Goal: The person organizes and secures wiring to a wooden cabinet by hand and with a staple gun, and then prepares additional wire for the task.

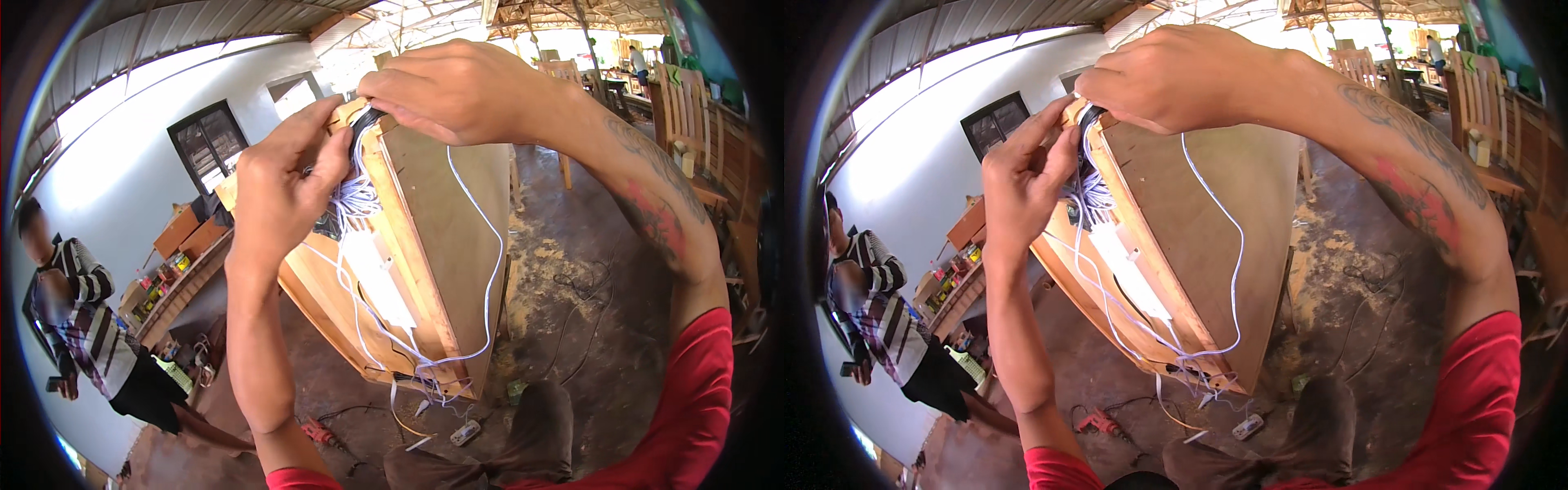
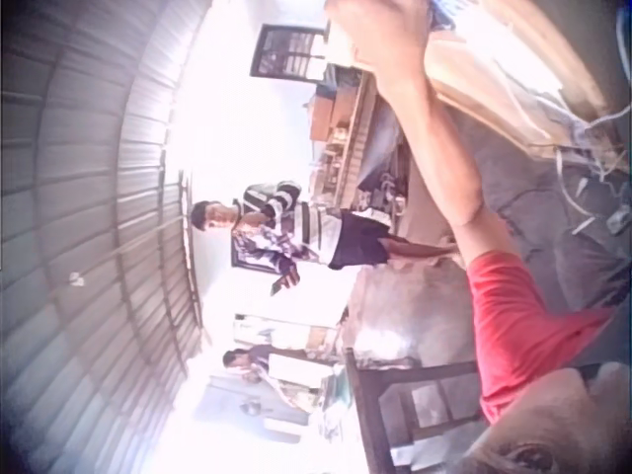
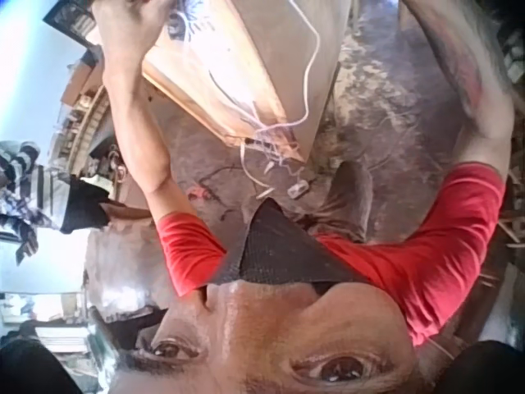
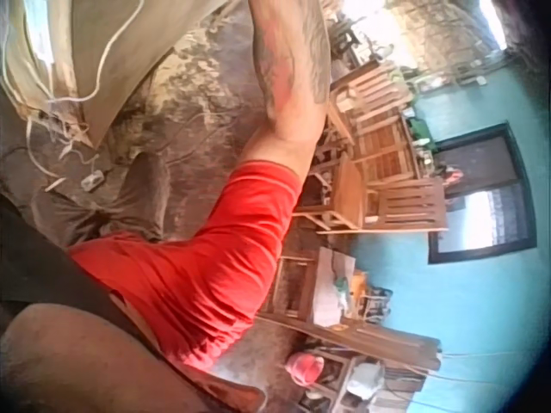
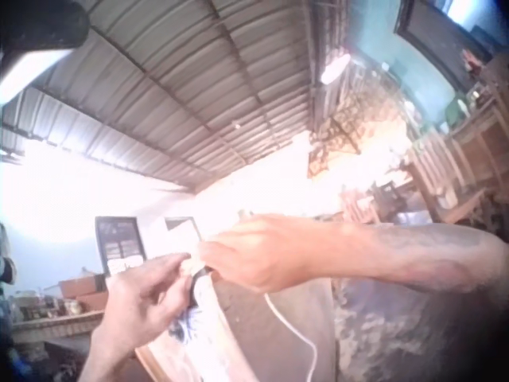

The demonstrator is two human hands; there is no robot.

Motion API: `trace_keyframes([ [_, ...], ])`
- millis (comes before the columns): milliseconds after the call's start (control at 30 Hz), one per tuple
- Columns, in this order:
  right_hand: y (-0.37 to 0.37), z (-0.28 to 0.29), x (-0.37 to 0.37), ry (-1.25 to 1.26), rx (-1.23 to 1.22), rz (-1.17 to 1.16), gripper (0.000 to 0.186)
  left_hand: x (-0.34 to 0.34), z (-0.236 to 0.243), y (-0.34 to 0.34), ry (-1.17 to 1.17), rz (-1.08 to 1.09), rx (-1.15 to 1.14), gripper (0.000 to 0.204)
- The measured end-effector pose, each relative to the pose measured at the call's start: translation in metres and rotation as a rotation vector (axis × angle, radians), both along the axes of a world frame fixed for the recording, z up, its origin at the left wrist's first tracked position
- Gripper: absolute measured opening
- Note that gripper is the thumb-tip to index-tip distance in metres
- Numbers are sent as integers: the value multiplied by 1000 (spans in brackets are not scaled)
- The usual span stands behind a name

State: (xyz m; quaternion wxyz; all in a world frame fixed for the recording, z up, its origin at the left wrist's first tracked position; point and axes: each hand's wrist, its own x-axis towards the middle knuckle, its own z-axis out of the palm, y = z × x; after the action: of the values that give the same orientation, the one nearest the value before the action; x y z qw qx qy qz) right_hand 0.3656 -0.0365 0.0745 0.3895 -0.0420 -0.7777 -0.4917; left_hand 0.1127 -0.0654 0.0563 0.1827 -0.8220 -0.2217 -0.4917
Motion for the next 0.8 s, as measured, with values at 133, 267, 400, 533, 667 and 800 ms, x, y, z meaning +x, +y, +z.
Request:
trace_keyframes([
  [133,-7,5,-1,-44,58,0,19,7,-10,4,-22,10,229,27],
  [267,-30,4,-6,-57,-14,-149,17,5,-20,14,-95,-67,196,29],
  [400,-37,14,-13,-37,-125,-103,15,-2,-31,23,-126,-104,289,38],
  [533,-37,16,-13,-30,-206,-85,16,-6,-33,19,-130,-109,273,45],
  [667,-38,14,-14,-7,-268,-66,18,-7,-30,6,-147,-115,90,47],
  [800,-44,13,-18,-5,-244,-142,18,-10,-29,16,-143,-156,164,44],
])
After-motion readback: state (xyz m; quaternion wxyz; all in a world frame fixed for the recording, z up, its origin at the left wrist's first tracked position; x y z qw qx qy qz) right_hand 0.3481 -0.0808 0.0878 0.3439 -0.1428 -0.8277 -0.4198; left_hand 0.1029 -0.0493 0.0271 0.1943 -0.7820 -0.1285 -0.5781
